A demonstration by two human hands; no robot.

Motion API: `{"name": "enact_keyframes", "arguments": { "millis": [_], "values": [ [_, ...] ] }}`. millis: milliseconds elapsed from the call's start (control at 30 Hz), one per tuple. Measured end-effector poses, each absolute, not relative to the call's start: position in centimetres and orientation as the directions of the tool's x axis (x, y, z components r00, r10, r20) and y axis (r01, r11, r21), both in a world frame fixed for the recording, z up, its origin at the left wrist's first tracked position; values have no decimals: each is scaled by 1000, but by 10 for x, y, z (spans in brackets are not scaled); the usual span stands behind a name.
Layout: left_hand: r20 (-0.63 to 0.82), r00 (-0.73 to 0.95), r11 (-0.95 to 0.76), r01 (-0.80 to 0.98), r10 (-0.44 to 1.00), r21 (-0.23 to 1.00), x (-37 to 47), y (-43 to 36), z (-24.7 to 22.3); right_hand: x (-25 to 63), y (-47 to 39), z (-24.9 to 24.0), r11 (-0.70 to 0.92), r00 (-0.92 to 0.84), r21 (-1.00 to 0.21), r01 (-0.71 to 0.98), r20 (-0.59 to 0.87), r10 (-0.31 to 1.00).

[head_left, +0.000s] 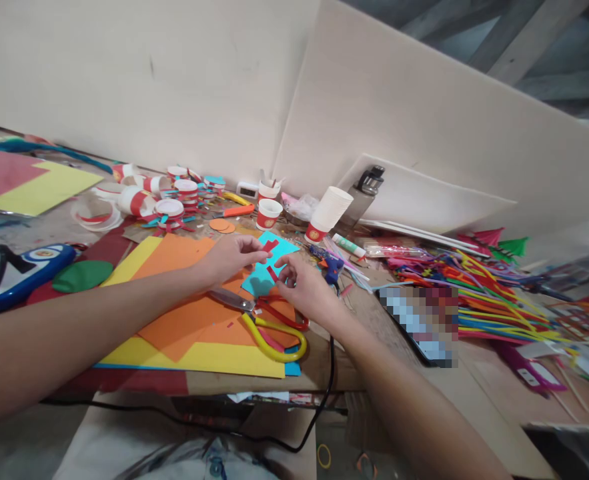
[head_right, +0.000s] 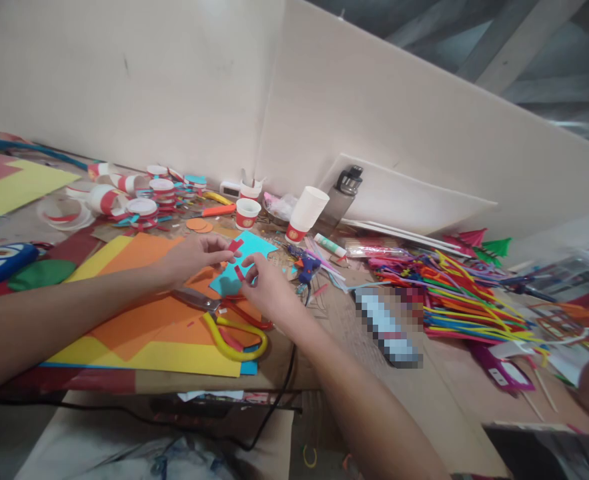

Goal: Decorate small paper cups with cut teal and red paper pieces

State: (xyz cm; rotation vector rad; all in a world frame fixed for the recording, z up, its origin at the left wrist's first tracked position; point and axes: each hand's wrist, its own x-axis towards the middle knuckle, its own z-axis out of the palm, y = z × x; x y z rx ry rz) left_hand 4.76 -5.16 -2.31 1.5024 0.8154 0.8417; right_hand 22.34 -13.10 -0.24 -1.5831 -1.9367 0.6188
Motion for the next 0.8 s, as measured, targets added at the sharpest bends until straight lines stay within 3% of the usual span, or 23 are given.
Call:
{"name": "enact_keyframes", "arguments": {
  "millis": [133,300,433,533,600,800],
  "values": [
    [141,615,-266,116,776,957,47,-48,-27,221,-134,7,181,-189,-581,793,47,981],
    [108,666,-217,82,738,973,47,-49,-28,221,-135,13,197,-181,-598,777,86,980],
    [108,614,-169,41,782,985,46,-48,-24,223,-155,21,209,-114,-483,851,219,969],
    [99,540,-109,-15,836,994,45,-45,-23,221,-177,26,253,-296,-447,858,-27,955],
    [89,515,-82,-36,853,996,44,-45,-24,218,-187,26,248,-323,-379,891,-146,935],
    [51,520,-36,-37,853,999,46,-50,-23,201,-186,22,244,-285,-168,955,-301,910]
  ]
}}
